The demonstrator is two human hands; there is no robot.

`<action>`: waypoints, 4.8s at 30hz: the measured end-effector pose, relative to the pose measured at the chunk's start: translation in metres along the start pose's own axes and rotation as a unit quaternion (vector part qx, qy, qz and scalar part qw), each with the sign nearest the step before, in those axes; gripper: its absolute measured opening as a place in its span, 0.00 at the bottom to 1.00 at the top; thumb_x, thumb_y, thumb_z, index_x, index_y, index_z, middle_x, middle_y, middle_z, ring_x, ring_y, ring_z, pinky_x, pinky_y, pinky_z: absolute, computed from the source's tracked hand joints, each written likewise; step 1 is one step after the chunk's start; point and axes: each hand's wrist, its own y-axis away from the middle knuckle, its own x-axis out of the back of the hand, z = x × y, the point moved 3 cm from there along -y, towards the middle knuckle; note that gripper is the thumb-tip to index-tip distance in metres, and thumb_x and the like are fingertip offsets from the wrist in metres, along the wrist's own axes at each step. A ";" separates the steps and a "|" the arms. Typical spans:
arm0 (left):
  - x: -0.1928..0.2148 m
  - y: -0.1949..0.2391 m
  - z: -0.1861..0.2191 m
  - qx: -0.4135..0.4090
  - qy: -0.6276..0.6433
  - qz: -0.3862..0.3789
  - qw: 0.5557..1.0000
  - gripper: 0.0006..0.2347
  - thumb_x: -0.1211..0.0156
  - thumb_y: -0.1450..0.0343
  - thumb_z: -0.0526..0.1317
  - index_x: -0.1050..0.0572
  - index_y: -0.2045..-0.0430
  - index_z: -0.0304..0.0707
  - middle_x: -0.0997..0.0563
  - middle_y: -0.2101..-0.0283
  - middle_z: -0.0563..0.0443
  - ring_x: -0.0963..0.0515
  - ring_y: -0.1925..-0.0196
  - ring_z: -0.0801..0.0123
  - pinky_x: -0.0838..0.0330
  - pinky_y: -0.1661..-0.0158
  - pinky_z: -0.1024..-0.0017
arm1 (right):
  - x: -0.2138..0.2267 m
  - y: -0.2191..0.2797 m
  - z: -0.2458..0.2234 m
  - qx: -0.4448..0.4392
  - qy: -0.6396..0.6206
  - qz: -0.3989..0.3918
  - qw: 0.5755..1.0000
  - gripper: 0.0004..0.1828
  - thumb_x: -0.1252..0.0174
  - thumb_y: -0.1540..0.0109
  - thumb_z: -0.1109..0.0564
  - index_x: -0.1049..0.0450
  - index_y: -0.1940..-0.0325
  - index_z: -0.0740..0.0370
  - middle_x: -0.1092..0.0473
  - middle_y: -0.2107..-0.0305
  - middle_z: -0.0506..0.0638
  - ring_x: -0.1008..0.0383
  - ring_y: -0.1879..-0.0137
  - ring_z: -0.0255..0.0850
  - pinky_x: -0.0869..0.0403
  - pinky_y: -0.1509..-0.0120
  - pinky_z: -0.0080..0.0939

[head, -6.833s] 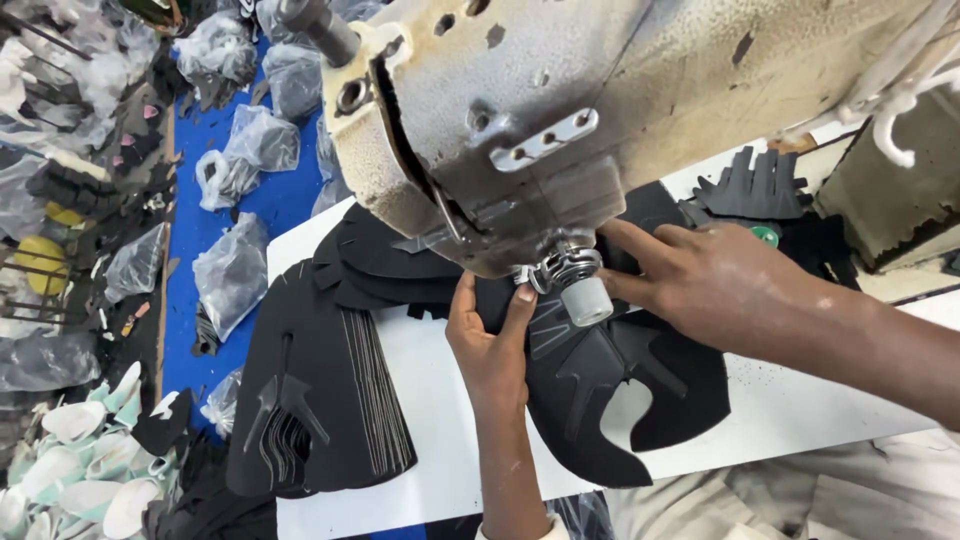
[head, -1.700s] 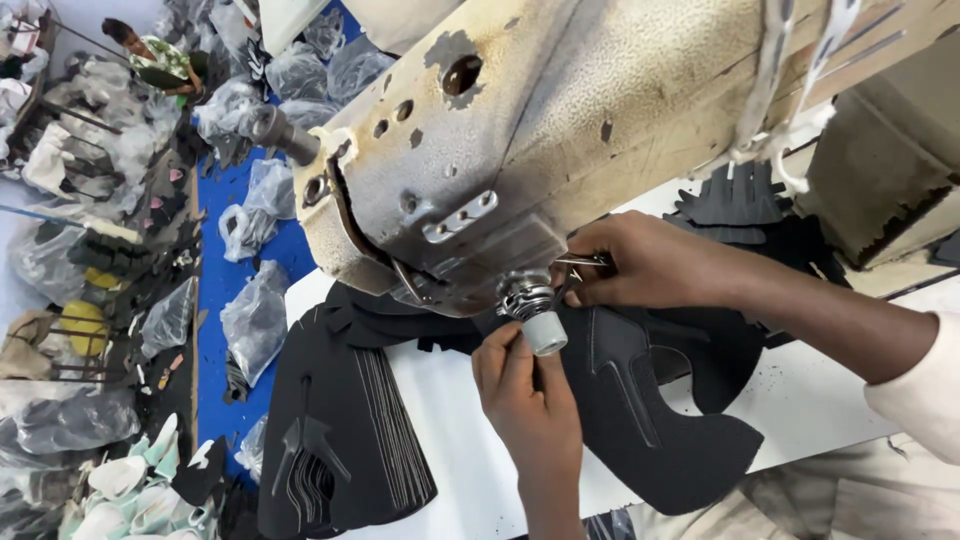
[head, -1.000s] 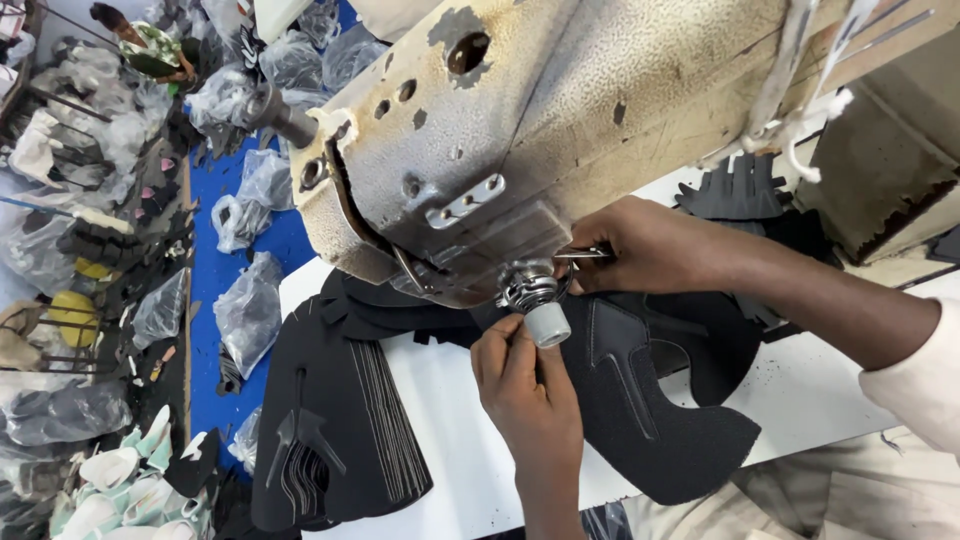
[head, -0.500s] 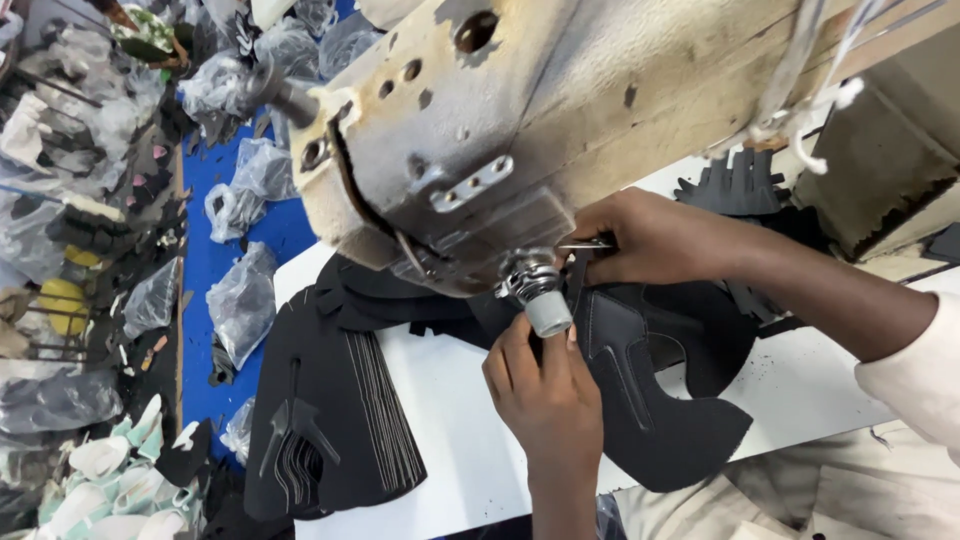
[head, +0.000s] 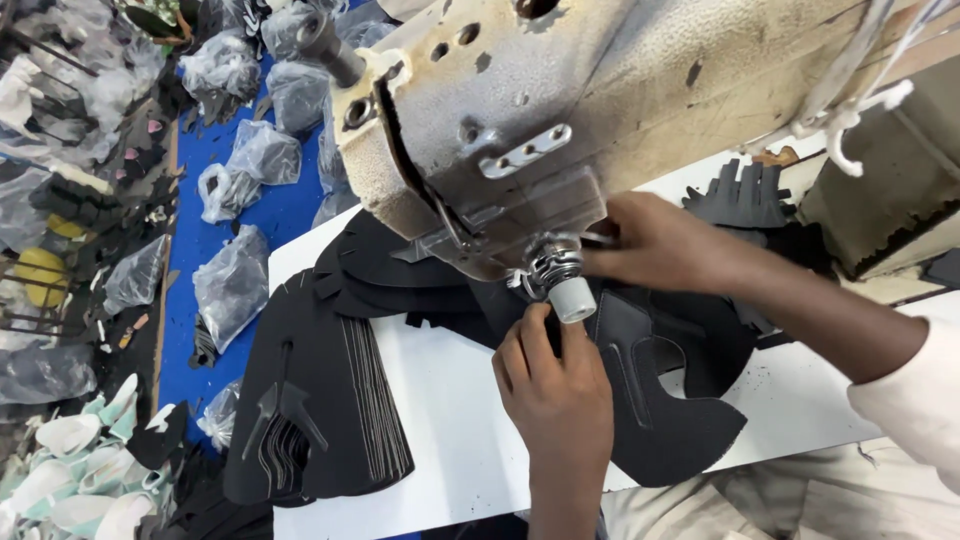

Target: The person uses a sewing machine to stitch black rubber or foam shoe parts. They repeatedly pick up a small grey insert, place it onto a larger black sole piece, and guide the assembly under the machine's needle to sew them together.

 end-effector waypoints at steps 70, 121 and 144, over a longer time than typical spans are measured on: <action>-0.025 0.012 -0.056 0.431 0.570 0.085 0.695 0.19 0.35 0.30 0.37 0.28 0.47 0.26 0.17 0.54 0.43 0.17 0.53 0.67 0.22 0.49 0.69 | -0.023 -0.007 -0.029 0.240 -0.004 -0.024 0.970 0.15 0.33 0.45 0.54 0.17 0.54 0.54 0.17 0.60 0.47 0.16 0.54 0.38 0.20 0.51 0.41; -0.093 -0.062 -0.175 0.164 0.708 -0.375 0.575 0.31 0.28 0.42 0.24 0.28 0.41 0.30 0.22 0.40 0.52 0.26 0.37 0.71 0.36 0.37 0.74 | -0.056 0.077 -0.059 0.479 0.427 0.077 0.763 0.39 0.43 0.52 0.59 0.30 0.34 0.65 0.29 0.38 0.56 0.27 0.35 0.47 0.20 0.57 0.44; -0.134 -0.105 -0.187 0.094 0.576 -0.546 0.601 0.26 0.31 0.42 0.24 0.24 0.47 0.31 0.16 0.49 0.49 0.19 0.49 0.71 0.26 0.47 0.74 | -0.088 0.088 -0.087 0.383 0.544 0.119 0.737 0.34 0.46 0.48 0.64 0.31 0.36 0.72 0.34 0.36 0.69 0.34 0.30 0.59 0.21 0.62 0.39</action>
